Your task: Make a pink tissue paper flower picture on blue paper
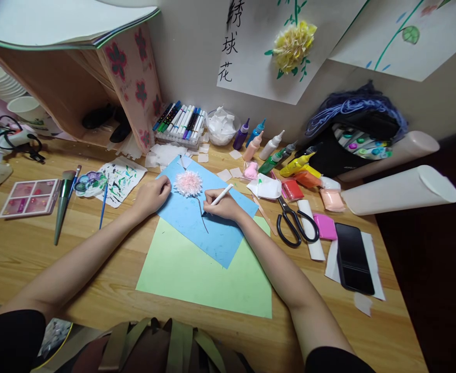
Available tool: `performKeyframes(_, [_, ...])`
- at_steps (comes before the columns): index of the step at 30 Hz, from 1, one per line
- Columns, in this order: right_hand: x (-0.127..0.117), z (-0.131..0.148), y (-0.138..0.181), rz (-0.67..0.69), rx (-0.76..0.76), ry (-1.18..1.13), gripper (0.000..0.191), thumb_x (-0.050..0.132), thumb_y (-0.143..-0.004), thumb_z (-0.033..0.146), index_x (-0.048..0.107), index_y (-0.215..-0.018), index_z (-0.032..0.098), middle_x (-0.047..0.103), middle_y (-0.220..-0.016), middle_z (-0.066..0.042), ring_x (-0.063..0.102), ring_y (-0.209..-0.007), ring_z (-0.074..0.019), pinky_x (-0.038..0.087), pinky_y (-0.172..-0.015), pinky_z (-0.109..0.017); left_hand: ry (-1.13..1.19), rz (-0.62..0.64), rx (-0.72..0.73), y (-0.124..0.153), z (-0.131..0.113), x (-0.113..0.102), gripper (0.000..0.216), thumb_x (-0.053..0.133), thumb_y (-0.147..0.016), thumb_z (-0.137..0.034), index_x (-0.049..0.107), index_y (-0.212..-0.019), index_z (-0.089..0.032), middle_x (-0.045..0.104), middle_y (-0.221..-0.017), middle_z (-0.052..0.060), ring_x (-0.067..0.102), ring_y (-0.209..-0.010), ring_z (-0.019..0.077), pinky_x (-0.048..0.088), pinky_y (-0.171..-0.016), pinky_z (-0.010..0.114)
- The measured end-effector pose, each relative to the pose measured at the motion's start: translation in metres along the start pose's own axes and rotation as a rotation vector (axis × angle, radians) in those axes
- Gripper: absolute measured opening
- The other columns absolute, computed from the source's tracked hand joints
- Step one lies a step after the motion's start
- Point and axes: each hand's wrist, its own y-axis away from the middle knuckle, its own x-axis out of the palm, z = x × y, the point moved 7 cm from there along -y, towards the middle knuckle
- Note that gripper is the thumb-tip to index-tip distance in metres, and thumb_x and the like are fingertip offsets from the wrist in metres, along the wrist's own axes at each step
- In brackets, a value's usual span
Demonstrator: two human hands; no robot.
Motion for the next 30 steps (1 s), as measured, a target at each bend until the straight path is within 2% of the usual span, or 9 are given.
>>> performKeyframes(6, [-0.007, 0.001, 0.009, -0.160, 0.040, -0.186, 0.024, 0.057, -0.079, 0.035, 0.045, -0.064, 0.020, 0.055, -0.053, 0.004, 0.049, -0.047, -0.0096, 0.034, -0.047, -0.022, 0.006, 0.011, -0.010, 0.000, 0.000, 0.000, 0.017, 0.037, -0.084, -0.023, 0.054, -0.081, -0.020, 0.064, -0.075, 0.003, 0.057, -0.069, 0.0191, 0.028, -0.056, 0.029])
performKeyframes(9, [-0.003, 0.002, 0.025, -0.190, 0.080, -0.133, 0.024, 0.060, -0.079, 0.038, 0.048, -0.069, 0.020, 0.057, -0.058, 0.002, 0.051, -0.053, -0.0112, 0.037, -0.051, -0.023, 0.004, 0.013, -0.010, 0.000, 0.000, 0.001, 0.018, 0.037, -0.084, -0.024, 0.054, -0.082, -0.021, 0.064, -0.075, 0.003, 0.057, -0.069, 0.0193, 0.028, -0.056, 0.029])
performKeyframes(14, [-0.006, 0.001, 0.043, -0.318, 0.116, 0.007, 0.031, 0.059, -0.080, 0.039, 0.045, -0.059, 0.020, 0.056, -0.054, 0.002, 0.052, -0.055, -0.0131, 0.040, -0.059, -0.026, 0.006, 0.008, -0.006, 0.000, 0.001, 0.001, 0.019, 0.036, -0.084, -0.024, 0.055, -0.082, -0.021, 0.063, -0.074, 0.003, 0.056, -0.069, 0.0194, 0.028, -0.056, 0.029])
performKeyframes(18, [-0.005, 0.002, 0.041, -0.307, 0.101, 0.044, 0.030, 0.057, -0.081, 0.038, 0.046, -0.059, 0.021, 0.059, -0.056, 0.001, 0.055, -0.058, -0.0142, 0.041, -0.062, -0.027, 0.014, 0.017, -0.010, 0.000, 0.002, 0.002, 0.020, 0.035, -0.084, -0.024, 0.055, -0.082, -0.021, 0.063, -0.075, 0.004, 0.056, -0.069, 0.0191, 0.028, -0.057, 0.028])
performKeyframes(25, [-0.002, 0.002, 0.041, -0.253, 0.085, 0.050, 0.029, 0.059, -0.079, 0.034, 0.046, -0.056, 0.020, 0.058, -0.053, 0.001, 0.052, -0.054, -0.0134, 0.039, -0.057, -0.026, -0.002, 0.032, -0.028, -0.001, 0.001, 0.002, 0.021, 0.035, -0.084, -0.024, 0.056, -0.084, -0.020, 0.064, -0.077, 0.004, 0.056, -0.069, 0.0191, 0.030, -0.057, 0.028])
performKeyframes(30, [-0.004, 0.001, 0.041, -0.265, 0.088, 0.018, 0.027, 0.058, -0.080, 0.035, 0.047, -0.060, 0.021, 0.059, -0.057, 0.001, 0.053, -0.057, -0.0137, 0.041, -0.059, -0.027, -0.022, 0.025, -0.018, -0.001, 0.000, 0.002, 0.021, 0.035, -0.084, -0.024, 0.056, -0.084, -0.020, 0.065, -0.077, 0.005, 0.057, -0.070, 0.0197, 0.031, -0.058, 0.028])
